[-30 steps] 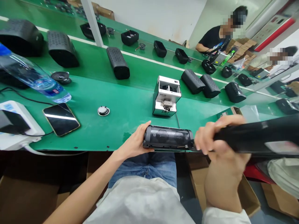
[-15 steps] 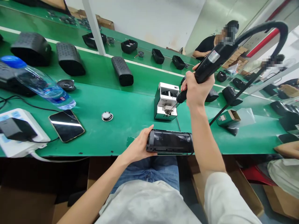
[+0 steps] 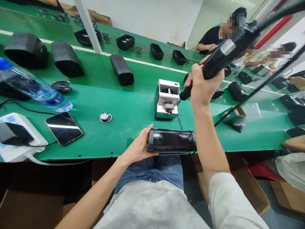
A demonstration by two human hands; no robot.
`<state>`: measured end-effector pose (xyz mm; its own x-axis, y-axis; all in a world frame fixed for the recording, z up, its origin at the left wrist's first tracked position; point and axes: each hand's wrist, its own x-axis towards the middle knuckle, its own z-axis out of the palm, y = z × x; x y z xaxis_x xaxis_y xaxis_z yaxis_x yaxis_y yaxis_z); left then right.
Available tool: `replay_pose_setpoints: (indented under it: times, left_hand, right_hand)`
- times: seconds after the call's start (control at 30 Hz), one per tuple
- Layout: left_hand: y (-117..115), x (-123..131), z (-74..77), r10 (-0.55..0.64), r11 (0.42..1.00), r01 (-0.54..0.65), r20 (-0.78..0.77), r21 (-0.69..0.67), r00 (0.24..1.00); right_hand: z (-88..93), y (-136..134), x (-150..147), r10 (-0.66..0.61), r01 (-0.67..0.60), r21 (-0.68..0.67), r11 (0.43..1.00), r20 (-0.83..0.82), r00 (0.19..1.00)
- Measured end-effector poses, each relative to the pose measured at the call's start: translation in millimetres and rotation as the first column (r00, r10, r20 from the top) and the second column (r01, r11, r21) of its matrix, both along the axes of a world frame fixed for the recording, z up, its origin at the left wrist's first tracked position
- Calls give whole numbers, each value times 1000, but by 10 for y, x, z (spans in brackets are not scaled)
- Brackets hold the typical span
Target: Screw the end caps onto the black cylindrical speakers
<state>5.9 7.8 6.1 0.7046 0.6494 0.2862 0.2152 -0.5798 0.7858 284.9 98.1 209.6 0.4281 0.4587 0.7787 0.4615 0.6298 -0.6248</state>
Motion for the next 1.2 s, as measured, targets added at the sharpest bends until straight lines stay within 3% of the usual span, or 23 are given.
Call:
replay_pose_setpoints:
  times: [0.17, 0.3, 0.5, 0.7, 0.83, 1.0, 1.2]
  left_hand:
    - [-3, -5, 19, 6, 1000, -6, -15, 5, 1000]
    - [-8, -2, 29, 9, 1000, -9, -14, 8, 1000]
    - [2, -9, 24, 20, 1000, -21, -49, -12, 999]
    - [-1, -16, 32, 27, 999, -28, -55, -17, 998]
    - [1, -7, 25, 20, 1000, -21, -46, -16, 999]
    - [6, -6, 18, 19, 1000, -19, -41, 0, 999]
    - [0, -17, 39, 27, 999, -28, -69, -15, 997]
  right_hand:
    - [-165, 264, -10, -16, 16, -3, 1000, 40, 999]
    - [-277, 241, 33, 4, -7, 49, 999, 67, 998]
    - [-200, 174, 175, -72, 68, 35, 997, 136, 988]
    - [-167, 391, 78, -52, 51, 45, 998, 32, 998]
    - [-215, 378, -42, -40, 41, 33, 999, -32, 999]
    - [-219, 83, -149, -21, 16, -62, 998, -84, 996]
    - [281, -802, -54, 23, -35, -110, 993, -114, 993]
